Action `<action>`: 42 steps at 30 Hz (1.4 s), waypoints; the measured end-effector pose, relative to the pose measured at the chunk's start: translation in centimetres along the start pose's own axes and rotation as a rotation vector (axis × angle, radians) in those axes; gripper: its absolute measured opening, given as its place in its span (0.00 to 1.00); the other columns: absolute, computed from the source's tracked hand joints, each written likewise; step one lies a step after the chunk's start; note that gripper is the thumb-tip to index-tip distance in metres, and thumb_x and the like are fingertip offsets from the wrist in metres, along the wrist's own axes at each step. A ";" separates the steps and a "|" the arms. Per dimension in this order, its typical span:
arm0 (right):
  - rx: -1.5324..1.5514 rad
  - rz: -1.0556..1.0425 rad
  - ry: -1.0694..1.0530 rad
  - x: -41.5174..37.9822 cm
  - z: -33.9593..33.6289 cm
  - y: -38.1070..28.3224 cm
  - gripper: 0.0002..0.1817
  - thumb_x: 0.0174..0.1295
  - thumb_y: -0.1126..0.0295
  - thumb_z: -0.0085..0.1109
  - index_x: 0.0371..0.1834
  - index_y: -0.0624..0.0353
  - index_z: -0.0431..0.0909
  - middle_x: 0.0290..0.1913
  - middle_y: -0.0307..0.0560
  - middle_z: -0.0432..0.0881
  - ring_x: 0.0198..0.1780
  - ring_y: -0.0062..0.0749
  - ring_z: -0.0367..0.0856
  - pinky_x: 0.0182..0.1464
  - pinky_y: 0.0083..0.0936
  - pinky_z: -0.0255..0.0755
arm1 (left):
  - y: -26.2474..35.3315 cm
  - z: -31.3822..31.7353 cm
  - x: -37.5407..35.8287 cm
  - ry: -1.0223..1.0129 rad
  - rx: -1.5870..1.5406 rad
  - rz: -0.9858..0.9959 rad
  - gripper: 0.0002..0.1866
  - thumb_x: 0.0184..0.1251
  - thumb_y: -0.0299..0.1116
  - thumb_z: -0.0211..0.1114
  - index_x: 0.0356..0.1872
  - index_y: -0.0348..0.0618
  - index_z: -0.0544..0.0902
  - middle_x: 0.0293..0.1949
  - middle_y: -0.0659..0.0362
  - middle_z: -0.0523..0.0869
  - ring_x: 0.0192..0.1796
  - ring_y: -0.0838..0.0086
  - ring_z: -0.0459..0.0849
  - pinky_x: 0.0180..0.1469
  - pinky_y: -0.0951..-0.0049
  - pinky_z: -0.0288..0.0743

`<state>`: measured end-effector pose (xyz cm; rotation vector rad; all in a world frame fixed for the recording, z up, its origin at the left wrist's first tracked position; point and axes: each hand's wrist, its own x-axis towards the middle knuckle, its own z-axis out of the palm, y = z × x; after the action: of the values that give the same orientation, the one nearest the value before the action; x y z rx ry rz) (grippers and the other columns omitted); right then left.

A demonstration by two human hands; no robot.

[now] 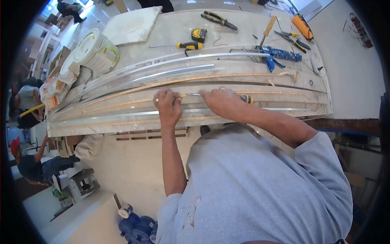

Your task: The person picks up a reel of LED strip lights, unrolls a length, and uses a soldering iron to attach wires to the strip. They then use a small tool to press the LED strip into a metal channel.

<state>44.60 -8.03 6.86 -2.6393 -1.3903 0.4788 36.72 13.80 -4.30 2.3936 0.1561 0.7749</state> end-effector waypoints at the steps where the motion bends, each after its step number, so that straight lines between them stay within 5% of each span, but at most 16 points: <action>1: -0.004 -0.003 0.006 -0.2 0.2 0.1 0.19 0.68 0.75 0.53 0.61 0.69 0.74 0.33 0.57 0.88 0.40 0.57 0.90 0.41 0.50 0.83 | 0.0 0.0 -0.1 0.000 0.005 -0.005 0.11 0.52 0.24 0.74 0.38 0.46 0.87 0.45 0.56 0.83 0.59 0.56 0.77 0.68 0.54 0.61; 6: -0.114 0.037 0.030 -1.4 1.9 1.2 0.27 0.70 0.73 0.52 0.73 0.64 0.69 0.38 0.60 0.87 0.42 0.58 0.88 0.42 0.49 0.84 | -0.2 0.3 -0.4 0.009 -0.008 -0.009 0.12 0.52 0.23 0.74 0.38 0.46 0.87 0.46 0.57 0.83 0.59 0.57 0.77 0.68 0.54 0.61; 24: -0.125 0.132 -0.091 -4.2 0.4 2.9 0.31 0.68 0.73 0.54 0.76 0.63 0.68 0.43 0.62 0.87 0.46 0.57 0.88 0.44 0.48 0.84 | -0.5 0.2 -0.5 -0.050 0.030 -0.038 0.13 0.54 0.23 0.76 0.41 0.46 0.88 0.50 0.54 0.84 0.62 0.54 0.76 0.67 0.54 0.66; 27: -0.123 0.136 -0.075 -4.1 1.0 3.5 0.31 0.68 0.72 0.54 0.77 0.61 0.67 0.42 0.62 0.86 0.46 0.57 0.88 0.43 0.48 0.84 | -0.1 0.0 -0.5 -0.064 0.040 -0.050 0.12 0.55 0.26 0.76 0.42 0.48 0.89 0.51 0.53 0.84 0.63 0.55 0.74 0.69 0.53 0.64; 35: -0.100 0.156 -0.119 -3.5 -0.2 2.6 0.31 0.67 0.73 0.55 0.76 0.62 0.67 0.41 0.62 0.87 0.45 0.58 0.88 0.42 0.49 0.84 | 2.8 1.2 0.1 -0.195 0.114 -0.098 0.10 0.60 0.33 0.76 0.42 0.59 0.90 0.49 0.66 0.81 0.67 0.57 0.70 0.76 0.31 0.38; 41: -0.103 0.066 -0.084 -3.6 0.6 4.8 0.32 0.66 0.75 0.55 0.76 0.64 0.67 0.39 0.58 0.87 0.42 0.54 0.88 0.43 0.46 0.84 | 5.1 1.8 0.4 -0.238 0.140 -0.050 0.12 0.60 0.33 0.74 0.45 0.59 0.89 0.53 0.65 0.82 0.70 0.56 0.69 0.77 0.26 0.34; 42: -0.117 0.009 -0.073 -4.0 1.0 5.3 0.33 0.66 0.76 0.55 0.77 0.63 0.66 0.39 0.57 0.87 0.41 0.53 0.88 0.43 0.45 0.84 | 6.2 2.3 0.2 -0.202 0.090 -0.020 0.12 0.59 0.32 0.75 0.45 0.57 0.90 0.52 0.65 0.83 0.68 0.58 0.71 0.77 0.33 0.42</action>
<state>46.30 -14.35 5.51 -2.7469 -1.4716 0.5147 37.76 7.67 -1.97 2.5343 0.1347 0.5233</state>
